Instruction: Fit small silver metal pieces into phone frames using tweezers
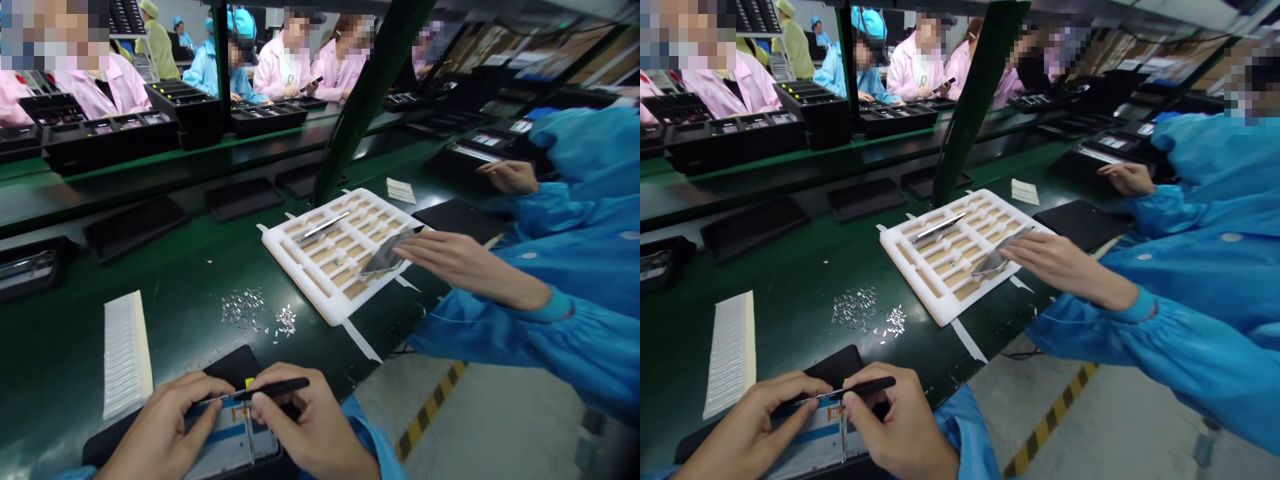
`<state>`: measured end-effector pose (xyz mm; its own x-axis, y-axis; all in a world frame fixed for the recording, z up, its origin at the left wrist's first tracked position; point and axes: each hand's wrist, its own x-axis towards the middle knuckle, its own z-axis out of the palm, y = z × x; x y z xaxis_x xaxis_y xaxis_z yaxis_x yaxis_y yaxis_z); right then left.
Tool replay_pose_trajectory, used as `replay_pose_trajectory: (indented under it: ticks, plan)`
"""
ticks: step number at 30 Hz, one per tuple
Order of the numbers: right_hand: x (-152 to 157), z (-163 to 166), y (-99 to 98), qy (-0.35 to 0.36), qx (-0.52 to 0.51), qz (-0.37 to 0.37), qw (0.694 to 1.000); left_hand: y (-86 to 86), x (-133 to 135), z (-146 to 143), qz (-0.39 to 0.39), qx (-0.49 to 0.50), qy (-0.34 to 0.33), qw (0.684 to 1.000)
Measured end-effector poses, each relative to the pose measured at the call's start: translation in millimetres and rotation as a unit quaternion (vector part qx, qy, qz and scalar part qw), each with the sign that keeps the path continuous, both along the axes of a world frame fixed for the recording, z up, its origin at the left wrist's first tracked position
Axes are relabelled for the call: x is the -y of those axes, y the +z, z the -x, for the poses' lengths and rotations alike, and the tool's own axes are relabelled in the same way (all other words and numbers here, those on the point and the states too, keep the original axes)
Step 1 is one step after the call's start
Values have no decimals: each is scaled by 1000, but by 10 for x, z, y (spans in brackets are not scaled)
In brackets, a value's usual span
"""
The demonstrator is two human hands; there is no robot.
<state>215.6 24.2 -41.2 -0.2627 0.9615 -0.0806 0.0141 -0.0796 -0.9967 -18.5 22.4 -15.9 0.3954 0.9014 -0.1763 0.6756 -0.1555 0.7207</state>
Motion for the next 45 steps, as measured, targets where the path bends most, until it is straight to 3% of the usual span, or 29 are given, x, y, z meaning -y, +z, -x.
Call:
replay_pose_trajectory:
  ticks: [11, 20, 25, 33, 38, 45]
  plan:
    - [30, -1, 5, -21, 17, -52, 998, -144, 39, 6, -14, -16, 15, 1000]
    - [51, -9, 27, -43, 71, -163, 983, -229, 52, -25, 5, -10, 57, 998]
    - [126, -13, -8, -51, 79, -175, 980, -260, 74, -10, 1, 0, 67, 998]
    - [163, 24, -42, -48, 84, -229, 969, -245, 72, -33, -39, -11, 54, 998]
    - [157, 14, -63, -31, 137, -319, 937, -169, 52, -39, -81, -37, 31, 996]
    - [126, 27, -14, -39, 169, -384, 907, -160, 57, 1, -177, -67, 8, 982]
